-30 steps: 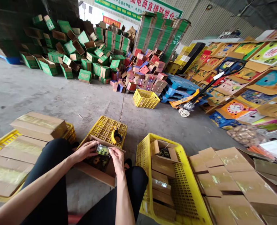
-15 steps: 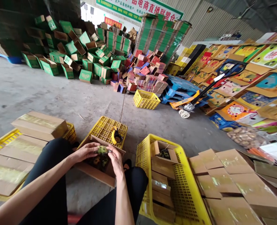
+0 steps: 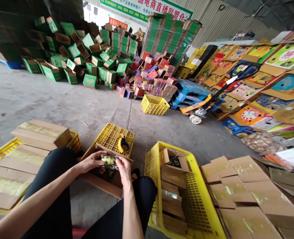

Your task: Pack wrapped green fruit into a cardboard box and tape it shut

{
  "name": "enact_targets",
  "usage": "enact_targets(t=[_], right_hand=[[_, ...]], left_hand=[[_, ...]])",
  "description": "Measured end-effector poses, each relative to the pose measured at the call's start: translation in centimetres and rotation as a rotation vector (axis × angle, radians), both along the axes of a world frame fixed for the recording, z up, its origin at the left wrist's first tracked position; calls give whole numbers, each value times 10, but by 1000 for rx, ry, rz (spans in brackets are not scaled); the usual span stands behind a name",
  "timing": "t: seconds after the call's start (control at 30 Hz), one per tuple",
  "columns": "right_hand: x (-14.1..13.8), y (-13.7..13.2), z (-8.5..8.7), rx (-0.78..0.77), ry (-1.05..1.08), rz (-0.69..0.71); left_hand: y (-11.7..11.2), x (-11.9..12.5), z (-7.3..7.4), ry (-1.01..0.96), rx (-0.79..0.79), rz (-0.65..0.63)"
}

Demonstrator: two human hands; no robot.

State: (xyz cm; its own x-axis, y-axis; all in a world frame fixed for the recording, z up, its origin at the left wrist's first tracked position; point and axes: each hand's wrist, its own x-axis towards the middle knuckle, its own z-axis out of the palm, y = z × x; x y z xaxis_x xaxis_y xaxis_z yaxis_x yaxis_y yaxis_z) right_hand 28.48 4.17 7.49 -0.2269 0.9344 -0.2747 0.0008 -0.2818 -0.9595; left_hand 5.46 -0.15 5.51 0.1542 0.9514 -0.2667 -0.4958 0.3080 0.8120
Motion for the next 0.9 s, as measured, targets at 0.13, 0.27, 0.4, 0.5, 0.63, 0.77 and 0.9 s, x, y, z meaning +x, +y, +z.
enact_targets(t=[0.13, 0.27, 0.4, 0.5, 0.63, 0.77, 0.9], right_hand=[[1, 1, -2, 34, 32, -28], [0, 1, -2, 26, 36, -50], [-1, 1, 1, -6, 41, -68], [-2, 0, 4, 0, 50, -45], [-1, -3, 10, -5, 60, 47], [-1, -5, 15, 3, 107, 112], [-2, -7, 18, 29, 159, 106]], left_hand=[[1, 0, -3, 5, -34, -17], [2, -2, -3, 34, -21, -12], [2, -2, 0, 52, -10, 19], [2, -1, 4, 70, 18, 25], [2, -2, 10, 95, 49, 43], [2, -1, 15, 92, 41, 67], [1, 0, 17, 62, 71, 57]])
